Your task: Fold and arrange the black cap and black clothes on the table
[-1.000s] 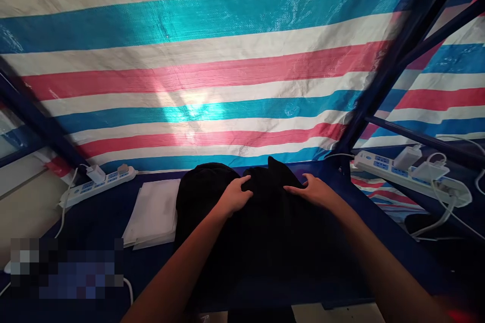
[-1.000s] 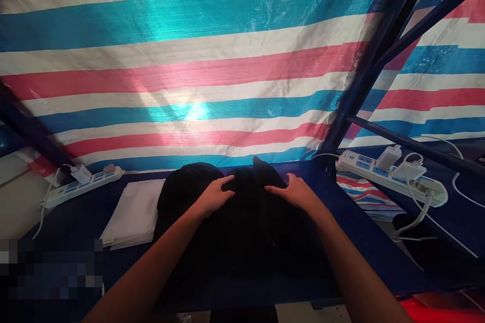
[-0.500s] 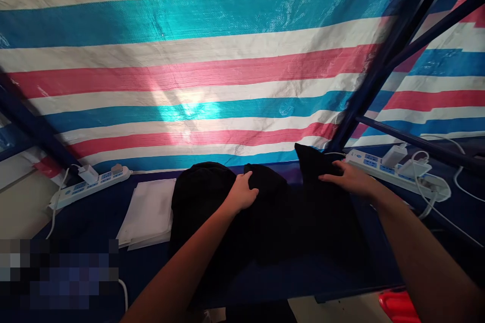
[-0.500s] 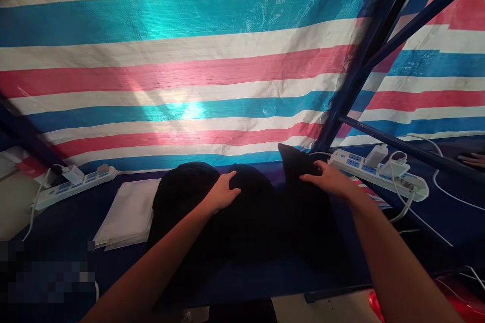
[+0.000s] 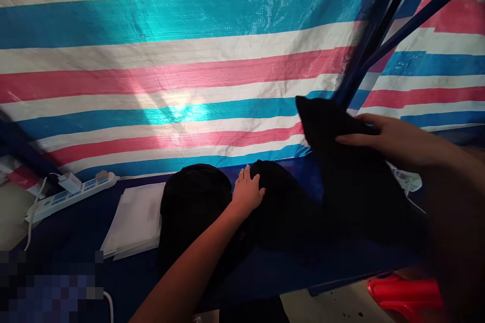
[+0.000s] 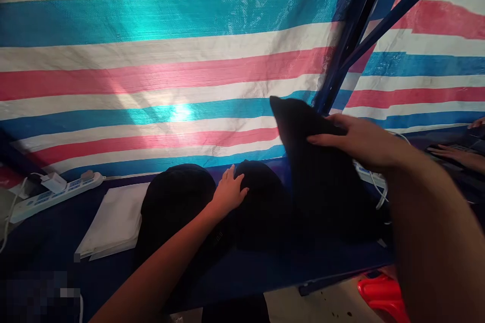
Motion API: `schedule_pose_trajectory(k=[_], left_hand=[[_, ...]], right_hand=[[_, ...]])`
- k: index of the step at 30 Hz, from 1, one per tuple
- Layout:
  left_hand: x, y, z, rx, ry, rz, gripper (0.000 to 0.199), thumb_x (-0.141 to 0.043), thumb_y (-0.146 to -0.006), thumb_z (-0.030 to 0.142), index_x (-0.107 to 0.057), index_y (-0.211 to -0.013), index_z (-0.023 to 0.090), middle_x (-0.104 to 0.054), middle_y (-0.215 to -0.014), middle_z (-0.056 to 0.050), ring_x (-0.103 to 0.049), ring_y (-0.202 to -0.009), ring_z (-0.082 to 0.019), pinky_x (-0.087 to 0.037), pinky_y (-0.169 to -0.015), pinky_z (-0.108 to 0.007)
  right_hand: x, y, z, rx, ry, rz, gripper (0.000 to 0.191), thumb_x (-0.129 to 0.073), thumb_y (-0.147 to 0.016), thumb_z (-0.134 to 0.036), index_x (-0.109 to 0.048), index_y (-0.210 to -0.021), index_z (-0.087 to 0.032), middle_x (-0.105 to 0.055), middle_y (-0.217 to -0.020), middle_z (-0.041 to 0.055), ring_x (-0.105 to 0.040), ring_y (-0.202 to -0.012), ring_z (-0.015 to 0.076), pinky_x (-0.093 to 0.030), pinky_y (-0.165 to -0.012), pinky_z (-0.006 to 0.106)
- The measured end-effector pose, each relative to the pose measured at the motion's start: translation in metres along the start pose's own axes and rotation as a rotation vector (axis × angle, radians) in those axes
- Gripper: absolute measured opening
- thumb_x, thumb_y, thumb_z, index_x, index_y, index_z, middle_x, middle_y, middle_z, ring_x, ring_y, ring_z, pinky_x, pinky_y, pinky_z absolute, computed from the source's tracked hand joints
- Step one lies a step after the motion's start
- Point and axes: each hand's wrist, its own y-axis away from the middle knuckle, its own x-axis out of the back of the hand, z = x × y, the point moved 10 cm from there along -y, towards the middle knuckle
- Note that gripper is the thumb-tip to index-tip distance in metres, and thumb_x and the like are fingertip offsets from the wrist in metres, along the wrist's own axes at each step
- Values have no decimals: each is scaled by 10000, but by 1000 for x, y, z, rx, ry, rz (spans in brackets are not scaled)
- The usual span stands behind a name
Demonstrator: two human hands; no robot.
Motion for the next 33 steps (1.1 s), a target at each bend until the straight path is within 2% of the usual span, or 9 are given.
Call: schedule_pose_trajectory(k=[3,5,7,9,13,18,21,28,33], left_hand=[[12,4,-10,15,81,57,533,-654,-1029,336,-600,-1518,130,-325,-1759,-241,-280,-1648,-433,-341,-1303,-580],[24,6,-15,21,228,143,473,-616,-1041,285,-624,-1488,131,-427,-1699,-226,-451,-1561,-387,-414,-1271,-516],[28,6,-19,59,430,159,426,-595,-1041,259,-651,-1447,141,-526,-1609,-211,-676,-1316,-330,-545,-1146,-467],[19,5,-21,139,654,69,435,-589,-1043,279,-636,-1453,140,-625,-1485,-203,-767,-1045,-270,-646,-942,-427],[1,5,-6,221,940,-127,553,-624,-1040,396,-573,-1500,94,-707,-1331,-218,-766,-975,-276,-671,-745,-365],[-10,6,14,276,1184,-284,887,-638,-974,730,-433,-1644,185,-567,-1571,-218,-733,-1198,-321,-653,-966,-393],[-14,5,17,327,1234,-294,1052,-642,-885,857,-356,-1690,243,-581,-1558,-213,-719,-1230,-363,-653,-965,-436],[-21,-4,7,413,1202,-237,968,-689,-926,745,-328,-1691,274,-668,-1468,-184,-749,-1139,-342,-673,-876,-460],[-20,-2,-1,371,1269,-259,826,-673,-998,607,-347,-1681,276,-713,-1383,-164,-761,-1076,-303,-666,-886,-458]], right_hand=[[-93,-1,5,-87,-156,-334,768,-913,-766,-625,-688,-1401,-256,-819,-1219,146,-812,-994,374,-680,-832,452],[-144,-3,21,-86,-51,-426,767,-905,-739,-657,-725,-1342,-217,-814,-1230,158,-794,-1064,409,-671,-899,496],[-175,-7,45,-92,82,-404,865,-904,-714,-686,-716,-1372,-157,-766,-1343,206,-745,-1193,454,-640,-985,529],[-191,-6,67,-125,77,-403,923,-841,-766,-747,-673,-1448,-150,-725,-1425,217,-704,-1281,460,-621,-1028,530],[-192,6,70,-104,-123,-409,839,-614,-946,-800,-567,-1589,-264,-676,-1530,142,-689,-1342,404,-622,-1051,498],[-185,29,19,198,16,-342,691,-588,-1014,-679,-557,-1611,-332,-559,-1661,53,-552,-1502,392,-460,-1251,541],[-195,44,-4,292,101,-350,666,-572,-1027,-641,-552,-1616,-330,-552,-1667,45,-523,-1530,379,-416,-1283,544],[-203,54,-30,350,157,-436,662,-551,-1042,-606,-524,-1637,-320,-560,-1660,46,-561,-1499,374,-455,-1251,512],[-191,31,-6,304,197,-431,571,-569,-1024,-524,-630,-1541,-290,-641,-1583,64,-636,-1410,372,-482,-1221,516]])
